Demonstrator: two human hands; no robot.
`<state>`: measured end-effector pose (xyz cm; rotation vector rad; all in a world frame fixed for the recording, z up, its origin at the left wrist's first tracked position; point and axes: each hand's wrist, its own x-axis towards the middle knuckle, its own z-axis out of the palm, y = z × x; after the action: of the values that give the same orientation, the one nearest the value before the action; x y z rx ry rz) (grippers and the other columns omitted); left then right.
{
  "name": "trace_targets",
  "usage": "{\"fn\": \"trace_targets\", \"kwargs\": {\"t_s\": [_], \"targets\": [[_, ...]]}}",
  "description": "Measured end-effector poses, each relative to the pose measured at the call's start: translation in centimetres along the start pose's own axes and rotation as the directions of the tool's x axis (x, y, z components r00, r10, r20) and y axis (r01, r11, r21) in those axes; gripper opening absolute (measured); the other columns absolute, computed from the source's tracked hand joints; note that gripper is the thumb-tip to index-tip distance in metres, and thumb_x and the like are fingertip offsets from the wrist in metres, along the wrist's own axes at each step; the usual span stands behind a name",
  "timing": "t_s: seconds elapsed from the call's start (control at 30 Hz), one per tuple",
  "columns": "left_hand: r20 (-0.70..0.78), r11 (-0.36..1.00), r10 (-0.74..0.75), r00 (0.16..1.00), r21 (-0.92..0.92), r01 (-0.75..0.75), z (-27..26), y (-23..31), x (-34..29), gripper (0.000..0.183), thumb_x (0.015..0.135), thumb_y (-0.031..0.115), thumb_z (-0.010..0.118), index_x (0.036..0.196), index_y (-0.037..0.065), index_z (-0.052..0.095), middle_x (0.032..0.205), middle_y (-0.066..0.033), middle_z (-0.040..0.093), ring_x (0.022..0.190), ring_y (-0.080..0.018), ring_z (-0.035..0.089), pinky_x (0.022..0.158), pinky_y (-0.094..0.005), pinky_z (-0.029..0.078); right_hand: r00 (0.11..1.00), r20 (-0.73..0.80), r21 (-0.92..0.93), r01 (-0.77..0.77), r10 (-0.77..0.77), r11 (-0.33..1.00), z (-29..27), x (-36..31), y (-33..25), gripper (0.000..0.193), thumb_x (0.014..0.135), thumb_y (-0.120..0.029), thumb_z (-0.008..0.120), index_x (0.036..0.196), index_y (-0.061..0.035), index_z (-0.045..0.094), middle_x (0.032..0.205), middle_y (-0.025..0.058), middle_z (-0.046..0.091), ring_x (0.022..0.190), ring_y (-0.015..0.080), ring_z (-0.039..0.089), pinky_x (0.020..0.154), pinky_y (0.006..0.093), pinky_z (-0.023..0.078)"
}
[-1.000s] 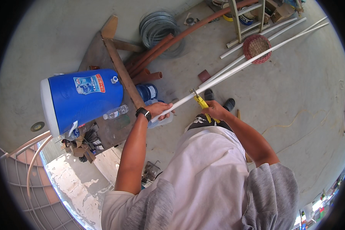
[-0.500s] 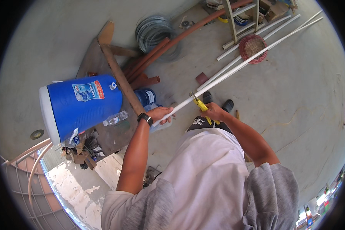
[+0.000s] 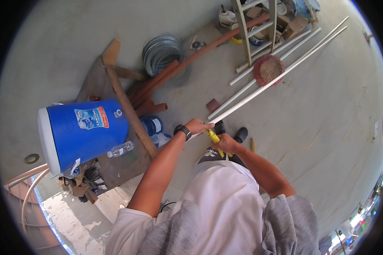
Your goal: The person works on a wall to fit a white PVC pipe into an orange pipe, then retrieves a pipe cutter and a hammer from a toolbox. They cut a white pipe and use a hammer to tap it into place on the floor.
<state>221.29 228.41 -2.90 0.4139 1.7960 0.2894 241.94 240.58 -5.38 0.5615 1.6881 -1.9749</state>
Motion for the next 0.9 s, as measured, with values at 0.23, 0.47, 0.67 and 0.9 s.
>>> {"fn": "trace_targets", "kwargs": {"t_s": [0.23, 0.47, 0.67, 0.9], "targets": [[-0.113, 0.988, 0.055, 0.992, -0.135, -0.07, 0.7, -1.0, 1.4, 0.057, 0.087, 0.055, 0.076, 0.075, 0.0, 0.075, 0.069, -0.0086, 0.072, 0.058, -0.0141, 0.066, 0.058, -0.0314, 0.052, 0.998, -0.02, -0.052, -0.054, 0.053, 0.997, 0.6, 0.7, -0.9, 0.037, 0.08, -0.031, 0.077, 0.096, 0.002, 0.074, 0.08, 0.0103, 0.07, 0.074, 0.0196, 0.067, 0.074, 0.0368, 0.053], [-0.191, 0.997, 0.05, 0.98, -0.044, -0.059, -1.2, -0.2, 1.5, 0.052, 0.083, 0.051, 0.08, 0.075, 0.001, 0.075, 0.069, -0.0096, 0.072, 0.06, -0.0157, 0.067, 0.06, -0.0312, 0.053, 0.914, 0.212, 0.239, -0.392, 0.347, 0.888, -0.3, 0.1, -1.2, 0.037, 0.088, -0.024, 0.071, 0.115, 0.0, 0.067, 0.097, 0.005, 0.066, 0.087, 0.0188, 0.06, 0.078, 0.0346, 0.049], [-0.213, 0.997, 0.076, 0.974, 0.011, -0.075, -1.5, 0.5, 2.0, 0.053, 0.082, 0.053, 0.081, 0.074, 0.001, 0.076, 0.067, -0.0099, 0.071, 0.058, -0.0172, 0.067, 0.059, -0.0322, 0.053, 0.922, 0.166, 0.311, -0.385, 0.349, 0.869, 0.6, 0.4, 0.5, 0.025, 0.089, -0.028, 0.074, 0.097, -0.0064, 0.065, 0.079, -0.0014, 0.052, 0.068, 0.012, 0.045, 0.06, 0.0312, 0.034], [-0.237, 0.999, 0.052, 0.97, 0.013, -0.05, -2.4, 0.7, 1.1, 0.059, 0.081, 0.058, 0.079, 0.079, -0.001, 0.077, 0.07, -0.0125, 0.073, 0.059, -0.0192, 0.068, 0.062, -0.0334, 0.054, 0.93, 0.15, 0.299, -0.365, 0.335, 0.881, 0.8, 0.8, -0.1, 0.034, 0.091, -0.038, 0.076, 0.095, -0.0044, 0.068, 0.081, 0.0005, 0.057, 0.068, 0.0125, 0.046, 0.062, 0.0306, 0.036]]}}
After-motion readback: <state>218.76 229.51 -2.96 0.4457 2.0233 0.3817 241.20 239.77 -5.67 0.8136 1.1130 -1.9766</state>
